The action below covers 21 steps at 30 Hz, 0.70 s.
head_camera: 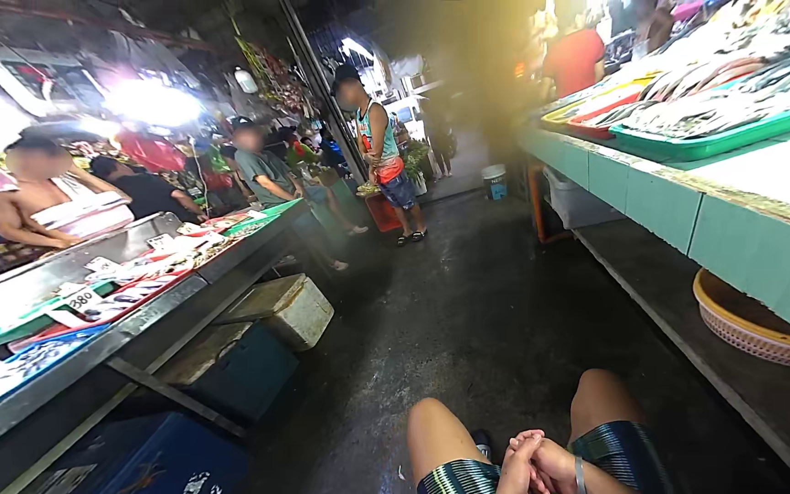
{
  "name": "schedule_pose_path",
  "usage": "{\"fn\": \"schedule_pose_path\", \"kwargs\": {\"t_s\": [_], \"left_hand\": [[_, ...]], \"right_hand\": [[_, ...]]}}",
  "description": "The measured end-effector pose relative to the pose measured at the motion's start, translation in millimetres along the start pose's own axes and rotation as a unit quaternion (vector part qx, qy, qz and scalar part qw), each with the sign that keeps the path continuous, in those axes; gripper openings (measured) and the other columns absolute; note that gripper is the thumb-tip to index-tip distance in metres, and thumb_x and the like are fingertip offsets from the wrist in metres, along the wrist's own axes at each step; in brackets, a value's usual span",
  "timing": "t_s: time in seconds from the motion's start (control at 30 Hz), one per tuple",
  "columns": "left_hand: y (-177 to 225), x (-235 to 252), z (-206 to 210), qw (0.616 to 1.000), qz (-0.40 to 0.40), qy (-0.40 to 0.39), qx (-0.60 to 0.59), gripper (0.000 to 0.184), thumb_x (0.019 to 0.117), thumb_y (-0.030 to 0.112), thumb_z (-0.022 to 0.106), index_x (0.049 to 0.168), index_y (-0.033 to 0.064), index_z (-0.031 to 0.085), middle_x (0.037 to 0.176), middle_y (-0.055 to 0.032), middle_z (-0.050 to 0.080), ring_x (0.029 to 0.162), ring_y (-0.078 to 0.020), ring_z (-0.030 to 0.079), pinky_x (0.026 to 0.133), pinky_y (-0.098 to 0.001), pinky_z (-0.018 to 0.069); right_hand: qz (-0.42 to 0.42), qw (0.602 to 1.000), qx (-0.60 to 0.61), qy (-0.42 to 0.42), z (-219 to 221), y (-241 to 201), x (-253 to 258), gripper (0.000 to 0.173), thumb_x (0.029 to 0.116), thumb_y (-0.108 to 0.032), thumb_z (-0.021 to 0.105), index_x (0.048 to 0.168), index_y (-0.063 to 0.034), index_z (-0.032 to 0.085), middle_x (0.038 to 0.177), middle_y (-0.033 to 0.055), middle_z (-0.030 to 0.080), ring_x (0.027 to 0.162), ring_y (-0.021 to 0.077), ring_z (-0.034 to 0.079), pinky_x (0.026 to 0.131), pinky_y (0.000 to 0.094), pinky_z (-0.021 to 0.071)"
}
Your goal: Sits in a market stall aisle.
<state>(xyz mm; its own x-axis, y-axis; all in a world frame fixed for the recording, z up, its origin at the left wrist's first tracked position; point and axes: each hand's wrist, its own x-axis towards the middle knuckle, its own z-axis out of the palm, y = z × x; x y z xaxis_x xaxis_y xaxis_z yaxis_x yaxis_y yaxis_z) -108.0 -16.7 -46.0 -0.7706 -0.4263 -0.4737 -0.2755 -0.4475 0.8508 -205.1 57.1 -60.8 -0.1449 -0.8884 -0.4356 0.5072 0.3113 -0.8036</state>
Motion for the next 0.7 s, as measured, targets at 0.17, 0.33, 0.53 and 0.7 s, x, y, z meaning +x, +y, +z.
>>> {"fn": "schedule_pose_path", "kwargs": {"t_s": [0.17, 0.33, 0.53, 0.7], "left_hand": [[-3, 4, 11, 1.000, 0.021, 0.010, 0.000, 0.034, 0.1047, 0.036, 0.057, 0.127, 0.0125, 0.064, 0.068, -0.0080, 0.057, 0.045, -0.0165, 0.051, 0.042, -0.0323, 0.0470], [27, -2, 14, 0.953, 0.264, 0.146, 0.032, 0.028, 0.1004, 0.016, 0.059, 0.124, 0.0011, 0.061, 0.111, -0.0106, 0.066, 0.095, -0.0154, 0.062, 0.081, -0.0336, 0.0511], [197, -113, 73, 0.830, 0.512, -0.206, -0.080, 0.018, 0.1016, 0.029, 0.061, 0.103, 0.0150, 0.072, 0.099, 0.0027, 0.066, 0.097, -0.0099, 0.062, 0.092, -0.0319, 0.0522], [265, -221, 131, 0.692, 0.559, -0.451, -0.068, 0.025, 0.1002, 0.032, 0.059, 0.088, 0.0100, 0.064, 0.092, 0.0002, 0.065, 0.096, -0.0118, 0.063, 0.090, -0.0323, 0.0509]], "right_hand": [[-0.027, 0.999, 0.017, 0.009, -8, 1, -4, 0.047, 0.1106, -0.041, 0.036, 0.077, -0.0131, 0.054, 0.053, 0.0010, 0.045, 0.042, 0.0141, 0.045, 0.042, 0.0316, 0.0420], [-0.005, 0.994, -0.107, 0.028, -16, 6, 3, 0.044, 0.1095, -0.038, 0.045, 0.085, -0.0080, 0.064, 0.063, -0.0002, 0.057, 0.052, 0.0112, 0.054, 0.052, 0.0290, 0.0483], [-0.060, 0.969, -0.230, -0.066, -15, 19, 21, 0.036, 0.1089, -0.031, 0.049, 0.096, -0.0008, 0.064, 0.070, 0.0043, 0.062, 0.058, 0.0121, 0.059, 0.056, 0.0295, 0.0510], [0.094, 0.919, -0.383, -0.002, 107, -145, -152, 0.040, 0.1122, -0.013, 0.034, 0.138, 0.0123, 0.052, 0.134, 0.0315, 0.057, 0.116, 0.0347, 0.059, 0.103, 0.0435, 0.0435]]}}
